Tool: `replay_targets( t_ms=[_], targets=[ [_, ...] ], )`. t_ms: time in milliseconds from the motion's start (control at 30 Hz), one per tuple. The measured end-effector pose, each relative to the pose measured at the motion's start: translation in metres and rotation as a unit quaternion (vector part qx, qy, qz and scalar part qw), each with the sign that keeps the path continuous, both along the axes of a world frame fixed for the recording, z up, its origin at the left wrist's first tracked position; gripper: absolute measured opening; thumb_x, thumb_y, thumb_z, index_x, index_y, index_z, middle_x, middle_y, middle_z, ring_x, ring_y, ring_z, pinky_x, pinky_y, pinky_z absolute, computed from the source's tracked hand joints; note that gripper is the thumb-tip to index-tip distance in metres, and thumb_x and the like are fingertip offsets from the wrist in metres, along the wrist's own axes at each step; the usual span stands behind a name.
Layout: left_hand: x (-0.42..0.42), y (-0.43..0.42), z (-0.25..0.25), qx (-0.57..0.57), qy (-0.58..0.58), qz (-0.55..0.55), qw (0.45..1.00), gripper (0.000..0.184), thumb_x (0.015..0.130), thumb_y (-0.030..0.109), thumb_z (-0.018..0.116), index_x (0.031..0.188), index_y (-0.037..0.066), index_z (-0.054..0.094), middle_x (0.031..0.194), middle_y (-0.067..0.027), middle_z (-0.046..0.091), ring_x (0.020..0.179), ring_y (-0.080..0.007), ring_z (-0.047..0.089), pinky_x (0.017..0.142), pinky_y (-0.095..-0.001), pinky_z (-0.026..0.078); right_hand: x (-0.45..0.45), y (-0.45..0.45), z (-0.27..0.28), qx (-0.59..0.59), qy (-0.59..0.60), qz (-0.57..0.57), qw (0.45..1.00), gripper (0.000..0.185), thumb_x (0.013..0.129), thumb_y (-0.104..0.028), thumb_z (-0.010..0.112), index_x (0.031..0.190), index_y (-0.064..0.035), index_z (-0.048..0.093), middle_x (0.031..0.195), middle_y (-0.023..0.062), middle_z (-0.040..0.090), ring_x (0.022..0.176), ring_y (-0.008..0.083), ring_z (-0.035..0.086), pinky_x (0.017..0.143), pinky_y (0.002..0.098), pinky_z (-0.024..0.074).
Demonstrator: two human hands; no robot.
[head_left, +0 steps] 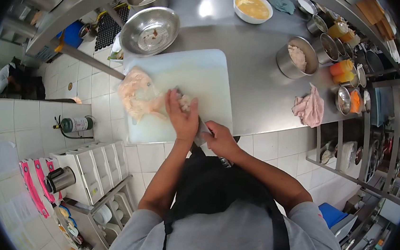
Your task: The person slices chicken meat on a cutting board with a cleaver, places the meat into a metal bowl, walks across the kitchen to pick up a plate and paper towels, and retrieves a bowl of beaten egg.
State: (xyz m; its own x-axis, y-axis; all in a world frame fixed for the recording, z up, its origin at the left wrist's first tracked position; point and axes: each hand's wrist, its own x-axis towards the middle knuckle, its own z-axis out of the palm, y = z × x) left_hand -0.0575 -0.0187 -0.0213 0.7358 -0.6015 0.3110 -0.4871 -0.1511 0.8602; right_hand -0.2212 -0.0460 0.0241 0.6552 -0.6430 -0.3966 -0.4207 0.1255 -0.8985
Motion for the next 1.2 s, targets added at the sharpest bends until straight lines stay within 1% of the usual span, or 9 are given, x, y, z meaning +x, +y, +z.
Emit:
replay_targets(
  t_ms=[133, 300, 400, 633, 733, 800, 900, 1000, 1200],
  targets=[
    [-0.018, -0.012, 0.017, -0.041, 0.013, 0.003, 0.999, 0.073, 0.097, 0.026, 0.081, 0.155, -0.005, 0.047, 0.161, -0.0324, 0.043, 0.151, -0.0486, 0.041, 0.124, -0.0546, 0.036, -0.02, -0.012, 0.004, -0.094, -0.041, 0.026, 0.994, 0.015, 0.104, -0.013, 0.067, 0.107, 0.0018, 0.063, 0.082, 0.0073, 0.062, 0.062, 0.0121, 0.061, 0.059, 0.0342, 0.0511],
    [-0.051, -0.064, 0.065, -0.056, -0.027, -0.055, 0.997, 0.066, 0.103, 0.021, 0.075, 0.156, -0.005, 0.047, 0.162, -0.0289, 0.043, 0.15, -0.0419, 0.044, 0.124, -0.0501, 0.037, -0.057, -0.046, 0.049, -0.092, -0.055, -0.044, 0.993, 0.015, 0.102, -0.009, 0.071, 0.109, 0.0023, 0.064, 0.082, 0.0063, 0.062, 0.063, 0.0117, 0.059, 0.06, 0.0344, 0.0492],
    [-0.084, -0.113, 0.097, -0.113, -0.024, -0.108, 0.987, 0.071, 0.096, 0.019, 0.081, 0.155, -0.003, 0.048, 0.162, -0.0305, 0.045, 0.153, -0.0486, 0.039, 0.125, -0.0549, 0.033, -0.09, -0.069, 0.079, -0.115, -0.051, -0.107, 0.986, 0.017, 0.097, -0.008, 0.073, 0.108, 0.0019, 0.065, 0.092, 0.0216, 0.066, 0.079, 0.0366, 0.064, 0.073, 0.0447, 0.0515],
    [-0.186, -0.244, 0.186, -0.23, -0.04, -0.244, 0.941, 0.048, 0.105, 0.012, 0.067, 0.15, -0.003, 0.055, 0.153, -0.0235, 0.054, 0.135, -0.035, 0.057, 0.115, -0.0438, 0.044, -0.176, -0.116, 0.168, -0.354, -0.021, -0.252, 0.9, 0.021, 0.093, -0.003, 0.074, 0.109, 0.0047, 0.063, 0.094, 0.0247, 0.065, 0.083, 0.0455, 0.066, 0.072, 0.0494, 0.0517],
    [-0.224, -0.308, 0.188, -0.248, -0.059, -0.277, 0.926, 0.032, 0.106, 0.012, 0.065, 0.133, -0.003, 0.067, 0.133, -0.0201, 0.068, 0.119, -0.033, 0.066, 0.106, -0.0411, 0.051, -0.222, -0.128, 0.183, -0.3, -0.002, -0.308, 0.903, 0.024, 0.093, -0.002, 0.075, 0.112, 0.0053, 0.063, 0.095, 0.0257, 0.066, 0.084, 0.0468, 0.066, 0.073, 0.0497, 0.0521],
    [-0.239, -0.351, 0.161, -0.215, -0.077, -0.336, 0.914, 0.028, 0.104, 0.015, 0.068, 0.124, -0.004, 0.071, 0.119, -0.0197, 0.075, 0.111, -0.0354, 0.071, 0.102, -0.0428, 0.053, -0.255, -0.135, 0.172, -0.195, 0.001, -0.349, 0.917, 0.02, 0.097, -0.005, 0.071, 0.114, 0.004, 0.065, 0.089, 0.0177, 0.068, 0.071, 0.0315, 0.068, 0.066, 0.0429, 0.0537],
    [-0.246, -0.402, 0.106, 0.049, 0.046, -0.416, 0.907, 0.027, 0.104, 0.021, 0.067, 0.112, -0.004, 0.077, 0.103, -0.0167, 0.079, 0.097, -0.032, 0.075, 0.095, -0.0404, 0.056, -0.294, -0.136, 0.168, 0.035, -0.015, -0.415, 0.909, 0.016, 0.102, -0.009, 0.067, 0.115, 0.0016, 0.066, 0.085, 0.0054, 0.066, 0.059, 0.0104, 0.062, 0.056, 0.0315, 0.0515],
    [-0.237, -0.45, 0.093, 0.121, -0.002, -0.381, 0.917, 0.032, 0.106, 0.027, 0.064, 0.112, -0.001, 0.079, 0.1, -0.0141, 0.081, 0.091, -0.0298, 0.077, 0.092, -0.0368, 0.057, -0.323, -0.126, 0.142, 0.11, -0.094, -0.426, 0.893, 0.016, 0.103, -0.009, 0.067, 0.114, 0.0017, 0.066, 0.087, 0.0051, 0.068, 0.06, 0.0118, 0.062, 0.054, 0.031, 0.0502],
    [-0.229, -0.465, 0.13, 0.153, 0.368, -0.412, 0.82, 0.06, 0.111, 0.055, 0.056, 0.142, 0.005, 0.063, 0.142, -0.0124, 0.068, 0.131, -0.0308, 0.065, 0.114, -0.0467, 0.046, -0.327, -0.129, 0.107, 0.269, -0.208, -0.359, 0.869, 0.019, 0.105, -0.01, 0.068, 0.121, -0.0009, 0.063, 0.092, 0.0042, 0.067, 0.061, 0.0132, 0.064, 0.052, 0.0306, 0.0523]
  ],
)
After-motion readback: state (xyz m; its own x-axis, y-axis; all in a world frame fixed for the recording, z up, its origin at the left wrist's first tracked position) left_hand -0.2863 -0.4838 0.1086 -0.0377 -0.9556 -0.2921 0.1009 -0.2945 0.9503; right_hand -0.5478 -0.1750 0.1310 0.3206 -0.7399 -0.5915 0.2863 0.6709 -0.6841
